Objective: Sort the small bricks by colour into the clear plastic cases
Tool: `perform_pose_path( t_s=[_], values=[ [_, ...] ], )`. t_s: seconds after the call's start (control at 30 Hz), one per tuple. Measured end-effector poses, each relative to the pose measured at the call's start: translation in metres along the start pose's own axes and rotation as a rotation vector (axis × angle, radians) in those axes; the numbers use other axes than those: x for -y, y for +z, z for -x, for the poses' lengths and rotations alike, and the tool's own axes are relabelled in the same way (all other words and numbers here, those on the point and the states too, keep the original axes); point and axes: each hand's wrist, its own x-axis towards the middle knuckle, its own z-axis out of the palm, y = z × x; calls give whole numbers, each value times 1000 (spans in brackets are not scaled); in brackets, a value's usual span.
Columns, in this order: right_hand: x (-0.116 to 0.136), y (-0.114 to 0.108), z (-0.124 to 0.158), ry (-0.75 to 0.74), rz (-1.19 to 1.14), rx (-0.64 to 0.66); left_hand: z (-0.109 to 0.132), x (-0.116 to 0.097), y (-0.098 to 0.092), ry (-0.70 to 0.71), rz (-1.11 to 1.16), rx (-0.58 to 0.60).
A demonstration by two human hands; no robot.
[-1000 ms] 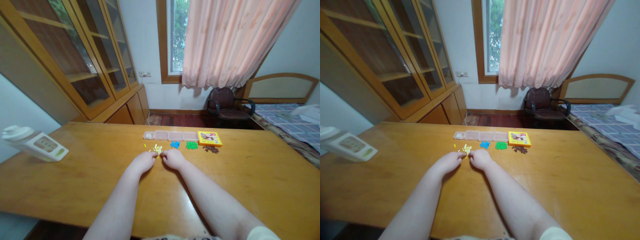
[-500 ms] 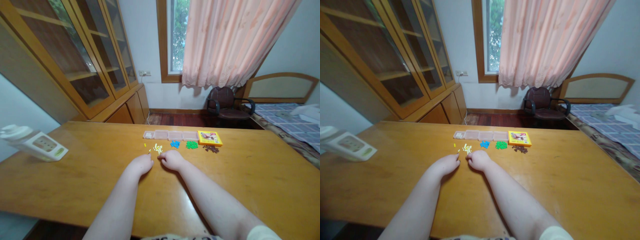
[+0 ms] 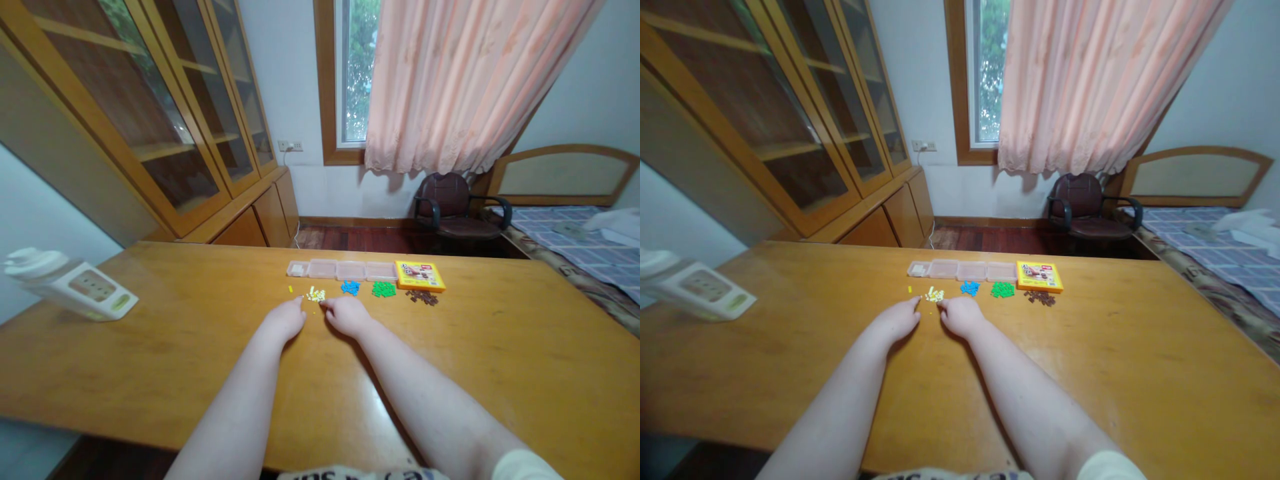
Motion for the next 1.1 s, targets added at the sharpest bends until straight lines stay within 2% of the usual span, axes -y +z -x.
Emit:
perform_pose_path(
  t_s=[0.17,0.33,0.43,0.63,1.1],
  values=[
    [1,-2,0,67,13,-6,-4,-1,3,44,38,-49],
    [2,-1,1,0,0,-3,2,-7,1,122,58,-89],
    [2,1,1,-1,3,-41,5,-10,1,178,43,-60],
    [3,0,0,12,15,-29,7,-11,1,166,31,-14],
    [0,2,0,-47,0,-48,7,-9,-1,159,90,-60]
  ],
)
